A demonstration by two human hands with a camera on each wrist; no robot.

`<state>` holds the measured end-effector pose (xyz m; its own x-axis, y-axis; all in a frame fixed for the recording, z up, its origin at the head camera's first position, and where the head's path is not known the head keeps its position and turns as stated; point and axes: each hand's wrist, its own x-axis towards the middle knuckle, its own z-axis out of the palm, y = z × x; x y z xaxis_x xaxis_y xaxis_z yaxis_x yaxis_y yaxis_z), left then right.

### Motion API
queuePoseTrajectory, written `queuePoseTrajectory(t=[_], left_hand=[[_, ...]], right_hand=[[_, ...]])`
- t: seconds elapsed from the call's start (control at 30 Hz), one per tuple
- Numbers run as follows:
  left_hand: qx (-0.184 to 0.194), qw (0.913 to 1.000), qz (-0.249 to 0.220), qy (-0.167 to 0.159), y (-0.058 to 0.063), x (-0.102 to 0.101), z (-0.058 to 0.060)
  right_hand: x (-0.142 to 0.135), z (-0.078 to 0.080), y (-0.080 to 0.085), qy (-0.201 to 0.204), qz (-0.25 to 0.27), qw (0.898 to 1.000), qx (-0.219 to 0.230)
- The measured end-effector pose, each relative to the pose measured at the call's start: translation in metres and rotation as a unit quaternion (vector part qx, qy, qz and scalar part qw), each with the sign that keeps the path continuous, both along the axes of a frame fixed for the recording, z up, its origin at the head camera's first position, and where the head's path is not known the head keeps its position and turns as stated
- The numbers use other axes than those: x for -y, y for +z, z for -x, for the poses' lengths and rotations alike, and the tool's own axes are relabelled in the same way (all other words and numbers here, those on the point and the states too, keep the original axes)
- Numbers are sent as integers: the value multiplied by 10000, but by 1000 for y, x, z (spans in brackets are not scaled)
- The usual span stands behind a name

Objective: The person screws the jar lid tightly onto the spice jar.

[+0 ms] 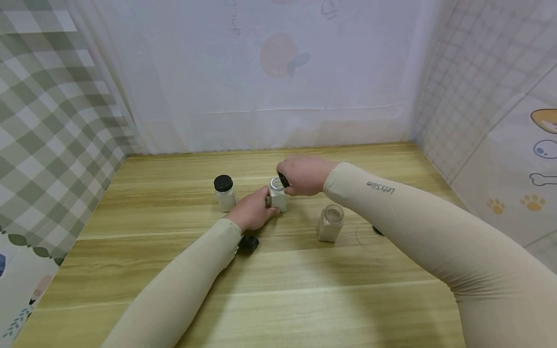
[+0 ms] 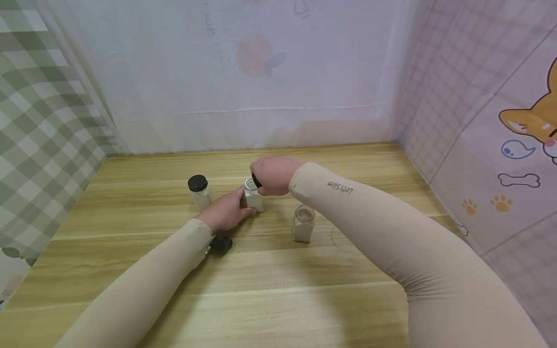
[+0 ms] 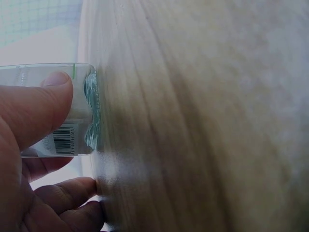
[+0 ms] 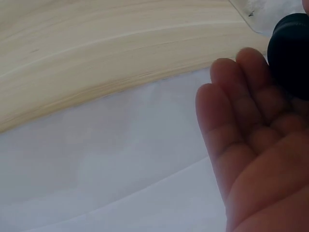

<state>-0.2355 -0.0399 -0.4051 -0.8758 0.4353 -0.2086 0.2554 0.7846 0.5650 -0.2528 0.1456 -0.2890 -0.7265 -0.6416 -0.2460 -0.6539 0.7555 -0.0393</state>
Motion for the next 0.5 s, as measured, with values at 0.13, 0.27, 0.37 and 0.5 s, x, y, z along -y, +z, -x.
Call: queuePoseTrajectory(t=[0.13,0.27,0.37,0.5], left_hand=[[-1,10000,-36,2,-1,1,0],[5,10000,-48,16,-1,1,0],[17,10000,-41,10,-1,1,0],[55,10000,-51,-1,0,1,0]], right_hand=[[1,0,0,14,64,10000,47],[3,0,-1,-13,92,9999,97],[4,0,-2,-21,45,9999,107],[6,-1,-2,-23,-38,9999,101]])
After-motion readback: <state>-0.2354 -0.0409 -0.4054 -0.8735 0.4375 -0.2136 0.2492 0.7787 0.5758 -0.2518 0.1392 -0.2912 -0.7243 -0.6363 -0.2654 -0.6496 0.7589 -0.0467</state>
